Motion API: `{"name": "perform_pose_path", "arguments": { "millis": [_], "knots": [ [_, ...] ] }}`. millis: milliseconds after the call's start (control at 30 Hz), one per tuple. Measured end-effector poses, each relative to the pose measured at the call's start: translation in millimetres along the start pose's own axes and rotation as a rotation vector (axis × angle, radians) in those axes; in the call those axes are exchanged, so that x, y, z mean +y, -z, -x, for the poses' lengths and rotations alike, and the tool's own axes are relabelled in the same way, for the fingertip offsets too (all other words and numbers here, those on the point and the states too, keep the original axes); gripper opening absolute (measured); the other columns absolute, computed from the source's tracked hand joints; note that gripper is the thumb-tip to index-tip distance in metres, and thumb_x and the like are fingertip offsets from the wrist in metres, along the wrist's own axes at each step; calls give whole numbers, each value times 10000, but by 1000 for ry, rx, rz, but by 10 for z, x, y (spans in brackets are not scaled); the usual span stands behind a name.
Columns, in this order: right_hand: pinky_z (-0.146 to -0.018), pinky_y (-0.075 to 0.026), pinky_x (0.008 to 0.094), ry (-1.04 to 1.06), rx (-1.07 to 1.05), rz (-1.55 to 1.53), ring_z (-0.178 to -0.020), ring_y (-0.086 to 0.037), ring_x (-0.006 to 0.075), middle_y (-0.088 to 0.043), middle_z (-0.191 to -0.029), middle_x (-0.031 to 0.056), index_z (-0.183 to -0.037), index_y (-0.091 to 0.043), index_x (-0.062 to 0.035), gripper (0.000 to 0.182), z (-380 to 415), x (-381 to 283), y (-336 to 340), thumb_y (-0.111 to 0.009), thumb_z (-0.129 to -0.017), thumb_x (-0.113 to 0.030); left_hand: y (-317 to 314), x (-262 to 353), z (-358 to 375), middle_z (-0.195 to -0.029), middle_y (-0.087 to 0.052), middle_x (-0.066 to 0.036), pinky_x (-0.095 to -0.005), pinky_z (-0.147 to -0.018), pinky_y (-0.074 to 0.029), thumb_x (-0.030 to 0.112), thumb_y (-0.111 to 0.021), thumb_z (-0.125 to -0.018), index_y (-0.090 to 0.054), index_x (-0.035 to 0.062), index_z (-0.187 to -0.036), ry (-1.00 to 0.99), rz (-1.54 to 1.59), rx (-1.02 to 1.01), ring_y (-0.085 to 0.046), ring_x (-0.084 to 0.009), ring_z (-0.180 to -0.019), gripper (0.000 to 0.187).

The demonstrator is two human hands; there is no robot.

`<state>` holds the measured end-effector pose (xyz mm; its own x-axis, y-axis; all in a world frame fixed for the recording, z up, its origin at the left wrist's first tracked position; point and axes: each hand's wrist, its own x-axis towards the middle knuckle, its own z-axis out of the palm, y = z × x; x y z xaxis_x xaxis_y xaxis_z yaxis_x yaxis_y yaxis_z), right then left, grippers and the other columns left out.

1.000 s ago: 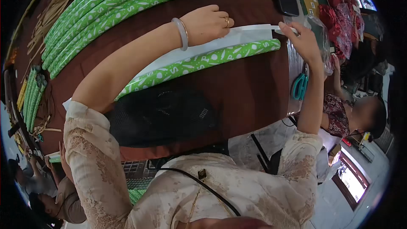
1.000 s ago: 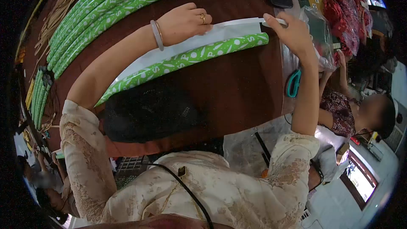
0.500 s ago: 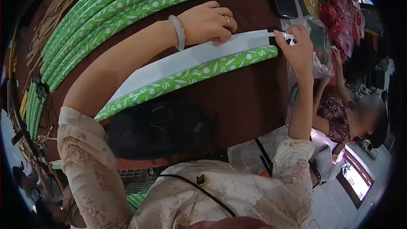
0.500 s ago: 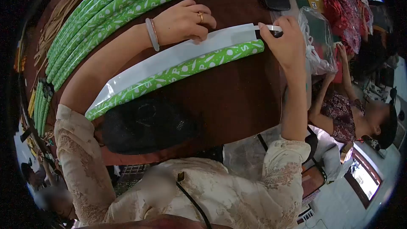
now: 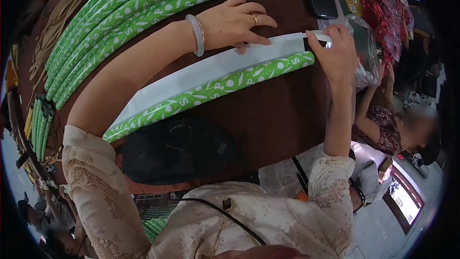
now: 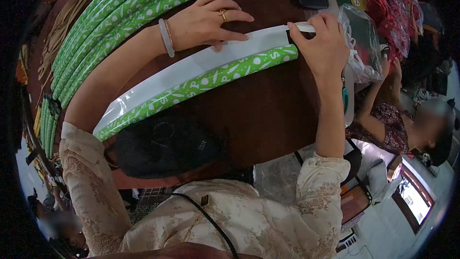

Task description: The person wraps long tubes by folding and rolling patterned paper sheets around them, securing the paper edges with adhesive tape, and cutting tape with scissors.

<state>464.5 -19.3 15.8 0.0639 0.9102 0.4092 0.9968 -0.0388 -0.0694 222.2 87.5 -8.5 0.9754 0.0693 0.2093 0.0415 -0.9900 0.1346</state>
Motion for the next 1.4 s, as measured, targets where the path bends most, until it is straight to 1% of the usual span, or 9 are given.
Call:
{"name": "perform_pose_path", "arguments": {
  "millis": [167,333,767,867,967,1033,1167,1333,1400],
  "knots": [
    [-598,-468,375,20,39,26,-794,-568,235,-574,-868,6,-719,-592,-102,289,17,34,-42,-695,-683,-370,5,8,-26,-1330,-418,73,-351,-896,-340,255,-648,-656,-605,268,-1116,-30,-63,-20,-391,-190,-1181,462],
    [-593,-479,369,24,19,95,-817,-562,221,-578,-889,-4,-731,-602,-117,279,-2,34,-54,-686,-686,-379,-10,-14,-36,-1345,-413,128,-336,-906,-322,242,-622,-708,-580,205,-1164,-99,-78,-90,-304,-168,-1279,459],
    [-605,-501,389,-4,-33,192,-891,-541,226,-570,-918,3,-779,-616,-109,300,-17,-83,-30,-686,-690,-387,-3,-67,-70,-1288,-481,113,-349,-925,-313,231,-597,-751,-574,165,-1166,-128,-8,-149,-268,-138,-1306,421],
    [-610,-503,398,-35,-44,190,-914,-534,228,-567,-940,5,-796,-614,-107,305,5,-104,-44,-691,-688,-381,34,-45,-91,-1287,-485,99,-347,-925,-311,236,-591,-759,-576,165,-1163,-138,-18,-173,-306,-147,-1288,411],
    [-629,-488,356,-9,12,231,-852,-548,208,-575,-898,-16,-766,-594,-121,284,7,-129,-80,-707,-674,-364,36,-47,-107,-1293,-481,84,-346,-935,-305,239,-580,-770,-576,159,-1159,-139,-26,-200,-378,-151,-1237,397],
    [-636,-487,355,-14,7,244,-854,-544,223,-573,-910,-4,-773,-593,-113,290,1,-151,-82,-707,-674,-360,31,-33,-158,-1256,-508,59,-330,-935,-312,194,-564,-790,-580,146,-1146,-75,95,-214,-459,-146,-1138,359],
    [-639,-487,357,-7,-2,220,-861,-540,229,-570,-913,5,-782,-593,-105,297,-2,-116,-97,-711,-671,-355,-26,14,-298,-1130,-544,18,-302,-916,-341,102,-526,-804,-554,134,-1175,-102,-10,-133,-501,-138,-1018,374],
    [-649,-487,369,-18,-37,235,-869,-531,243,-569,-916,22,-803,-594,-99,302,-19,-155,-73,-712,-676,-346,-84,41,-413,-1087,-538,-23,-310,-867,-380,135,-576,-777,-517,110,-1214,-67,-51,-104,-505,-166,-1001,441],
    [-655,-487,369,-12,-44,229,-869,-530,247,-568,-914,27,-809,-593,-98,303,-18,-122,-91,-706,-682,-348,-95,36,-476,-1088,-532,-20,-311,-851,-383,175,-598,-774,-494,131,-1239,-46,-58,-196,-509,-176,-994,478]
  ]
}}
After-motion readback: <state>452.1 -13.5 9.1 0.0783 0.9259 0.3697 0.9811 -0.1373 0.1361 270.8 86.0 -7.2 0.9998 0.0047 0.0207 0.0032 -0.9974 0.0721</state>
